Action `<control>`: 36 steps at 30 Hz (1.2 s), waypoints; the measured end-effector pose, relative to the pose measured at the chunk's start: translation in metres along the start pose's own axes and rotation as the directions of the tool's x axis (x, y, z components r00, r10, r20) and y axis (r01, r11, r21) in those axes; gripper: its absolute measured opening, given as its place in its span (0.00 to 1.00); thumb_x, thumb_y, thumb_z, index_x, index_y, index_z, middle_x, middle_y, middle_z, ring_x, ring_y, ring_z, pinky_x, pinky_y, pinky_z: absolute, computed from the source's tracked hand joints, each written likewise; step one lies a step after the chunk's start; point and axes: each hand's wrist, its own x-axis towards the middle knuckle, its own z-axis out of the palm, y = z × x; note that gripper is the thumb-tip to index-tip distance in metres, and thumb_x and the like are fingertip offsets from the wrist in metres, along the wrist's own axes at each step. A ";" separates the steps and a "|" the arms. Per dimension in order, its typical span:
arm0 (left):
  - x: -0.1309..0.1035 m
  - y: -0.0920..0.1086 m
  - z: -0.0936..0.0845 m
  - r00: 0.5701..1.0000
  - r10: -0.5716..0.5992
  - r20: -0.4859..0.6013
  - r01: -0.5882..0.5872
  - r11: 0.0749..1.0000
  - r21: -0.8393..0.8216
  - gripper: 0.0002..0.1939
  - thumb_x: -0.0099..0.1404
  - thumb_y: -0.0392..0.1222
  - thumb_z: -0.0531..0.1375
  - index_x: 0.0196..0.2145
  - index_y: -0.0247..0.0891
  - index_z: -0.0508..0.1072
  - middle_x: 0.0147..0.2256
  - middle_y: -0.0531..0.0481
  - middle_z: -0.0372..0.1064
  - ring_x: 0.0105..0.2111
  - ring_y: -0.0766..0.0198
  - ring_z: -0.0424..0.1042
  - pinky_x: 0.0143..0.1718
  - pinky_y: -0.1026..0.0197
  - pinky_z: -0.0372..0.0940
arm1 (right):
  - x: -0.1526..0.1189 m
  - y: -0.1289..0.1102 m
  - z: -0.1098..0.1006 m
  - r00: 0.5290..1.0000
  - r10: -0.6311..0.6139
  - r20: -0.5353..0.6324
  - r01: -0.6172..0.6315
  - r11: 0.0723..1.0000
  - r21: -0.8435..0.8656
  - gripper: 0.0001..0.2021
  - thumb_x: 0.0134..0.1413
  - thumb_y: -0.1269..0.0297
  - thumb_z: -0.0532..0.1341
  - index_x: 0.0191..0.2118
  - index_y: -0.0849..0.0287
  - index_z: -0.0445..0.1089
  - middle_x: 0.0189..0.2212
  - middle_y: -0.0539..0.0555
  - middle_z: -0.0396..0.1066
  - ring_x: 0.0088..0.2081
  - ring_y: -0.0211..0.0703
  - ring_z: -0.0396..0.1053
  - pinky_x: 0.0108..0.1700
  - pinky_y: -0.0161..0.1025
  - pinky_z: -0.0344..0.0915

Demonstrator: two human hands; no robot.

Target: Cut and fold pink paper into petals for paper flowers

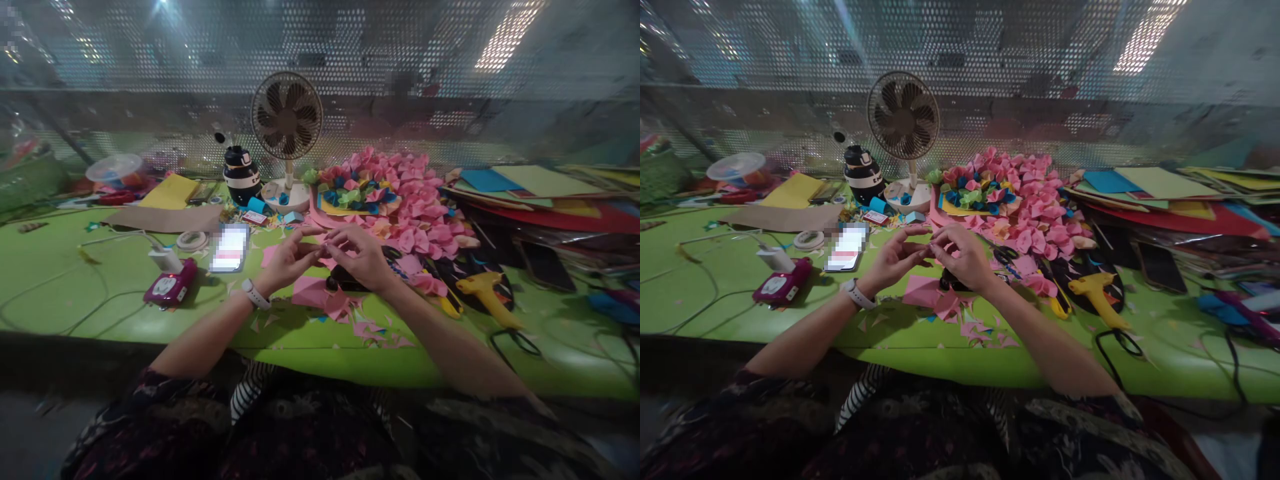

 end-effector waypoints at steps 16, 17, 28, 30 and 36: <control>0.002 0.006 -0.004 0.980 -0.162 0.113 0.176 0.976 -0.128 0.25 0.61 0.42 0.68 0.53 0.38 0.64 0.33 0.51 0.75 0.35 0.64 0.78 0.42 0.58 0.74 | 0.004 -0.003 -0.009 0.945 0.132 0.301 -0.111 0.990 -0.088 0.24 0.66 0.45 0.50 0.24 0.56 0.55 0.20 0.47 0.55 0.24 0.36 0.54 0.28 0.36 0.51; 0.001 0.007 -0.004 0.978 -0.184 0.096 0.195 0.973 -0.126 0.24 0.61 0.42 0.67 0.53 0.39 0.65 0.33 0.51 0.75 0.34 0.64 0.78 0.41 0.58 0.74 | 0.003 -0.003 -0.008 0.947 0.128 0.295 -0.108 0.991 -0.083 0.23 0.67 0.46 0.49 0.24 0.56 0.55 0.21 0.47 0.56 0.25 0.36 0.54 0.28 0.36 0.52; 0.001 0.015 -0.001 0.955 -0.272 0.117 0.268 0.962 0.051 0.23 0.62 0.60 0.64 0.32 0.34 0.71 0.29 0.48 0.74 0.30 0.66 0.75 0.28 0.66 0.68 | 0.001 -0.007 -0.002 0.970 0.168 0.174 -0.155 0.984 -0.086 0.25 0.67 0.42 0.48 0.25 0.55 0.55 0.22 0.48 0.58 0.25 0.37 0.57 0.30 0.36 0.56; 0.001 0.015 0.000 0.967 -0.238 0.090 0.233 0.970 0.061 0.23 0.62 0.61 0.64 0.31 0.35 0.70 0.28 0.49 0.73 0.27 0.68 0.74 0.26 0.68 0.66 | 0.001 -0.009 -0.002 0.973 0.173 0.155 -0.157 0.981 -0.111 0.26 0.66 0.40 0.48 0.25 0.55 0.55 0.21 0.48 0.58 0.25 0.37 0.57 0.30 0.36 0.55; 0.000 0.017 0.006 0.978 -0.206 0.030 0.204 0.977 0.060 0.23 0.61 0.61 0.64 0.30 0.35 0.69 0.27 0.51 0.71 0.26 0.69 0.72 0.24 0.69 0.65 | -0.001 -0.005 -0.001 0.978 0.136 0.157 -0.115 0.984 -0.137 0.24 0.67 0.43 0.48 0.26 0.55 0.55 0.21 0.48 0.60 0.25 0.38 0.58 0.29 0.36 0.55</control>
